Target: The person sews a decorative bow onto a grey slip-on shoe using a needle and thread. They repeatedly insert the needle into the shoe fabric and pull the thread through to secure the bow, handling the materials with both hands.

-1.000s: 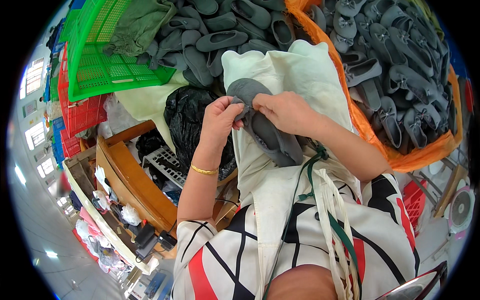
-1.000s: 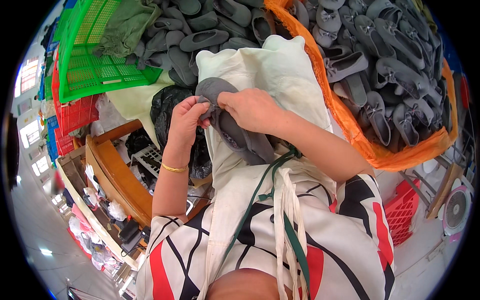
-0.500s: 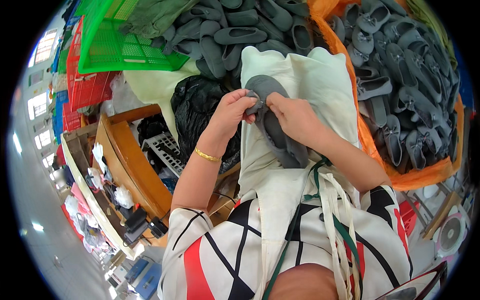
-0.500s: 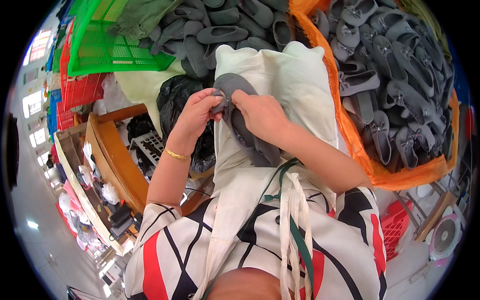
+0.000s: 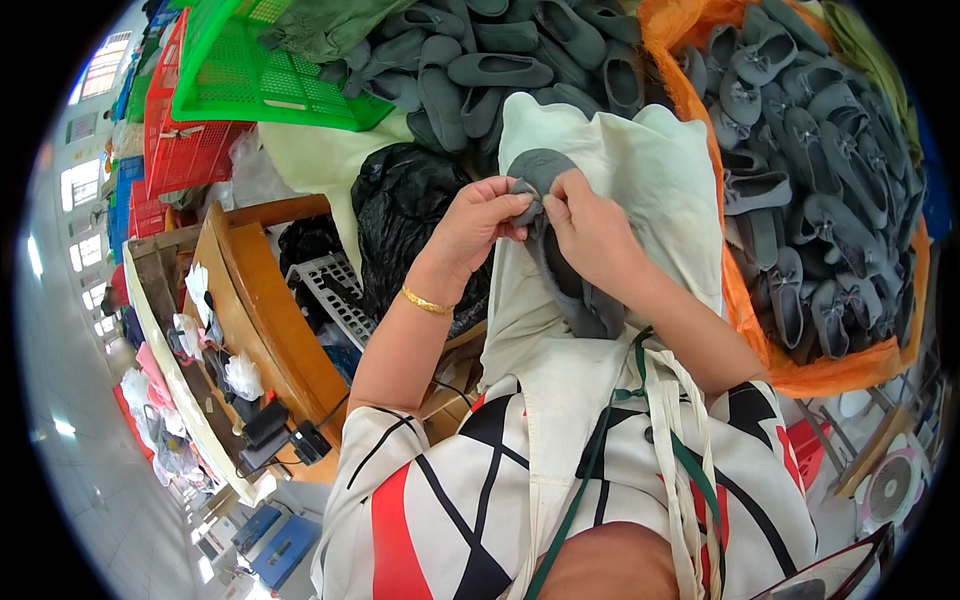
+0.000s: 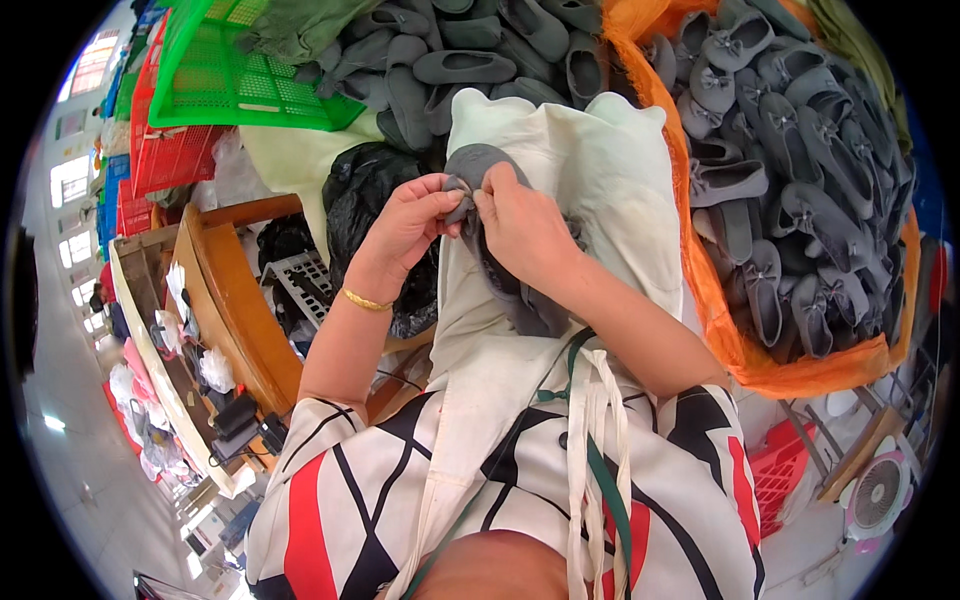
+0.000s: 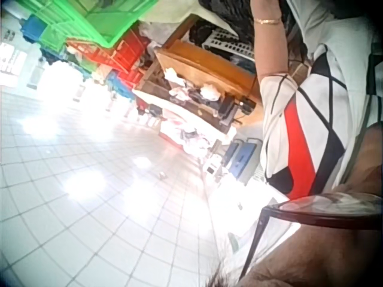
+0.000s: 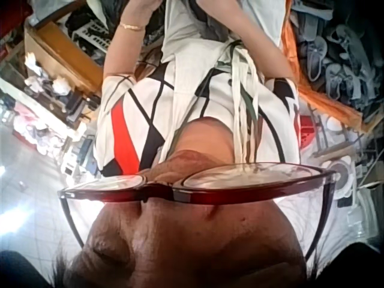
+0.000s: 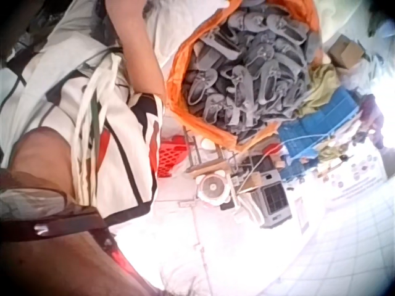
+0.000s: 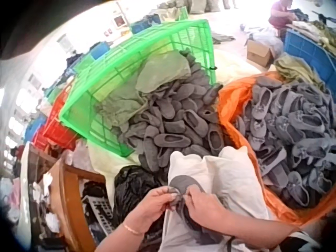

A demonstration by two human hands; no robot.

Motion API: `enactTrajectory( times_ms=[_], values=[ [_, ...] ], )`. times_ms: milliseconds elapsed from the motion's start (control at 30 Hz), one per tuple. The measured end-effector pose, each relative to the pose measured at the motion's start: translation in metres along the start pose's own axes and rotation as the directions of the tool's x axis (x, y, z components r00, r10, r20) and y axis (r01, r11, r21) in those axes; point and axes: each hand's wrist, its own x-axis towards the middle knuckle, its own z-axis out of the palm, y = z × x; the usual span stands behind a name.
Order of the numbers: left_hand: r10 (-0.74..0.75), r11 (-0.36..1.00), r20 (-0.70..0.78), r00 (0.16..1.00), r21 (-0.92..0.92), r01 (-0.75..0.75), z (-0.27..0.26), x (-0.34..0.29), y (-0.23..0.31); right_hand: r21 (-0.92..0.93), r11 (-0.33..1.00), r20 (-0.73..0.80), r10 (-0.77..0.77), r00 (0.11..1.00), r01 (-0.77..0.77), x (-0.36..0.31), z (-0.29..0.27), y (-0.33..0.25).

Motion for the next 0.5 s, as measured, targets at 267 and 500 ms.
enactTrajectory(
  times_ms=[267, 500],
  values=[
    [0.02, 0.995, -0.082, 0.996, 0.101, -0.012, 0.002, 0.004, -0.002, -0.007, 0.998, -0.035, -0.07, 0.997, 0.069, 0.011, -0.013, 0.004],
    [0.07, 0.982, -0.098, 0.993, 0.183, -0.051, 0.011, 0.002, 0.001, -0.004, 0.969, -0.1, -0.247, 0.964, 0.248, 0.012, -0.012, 0.004]
  ],
)
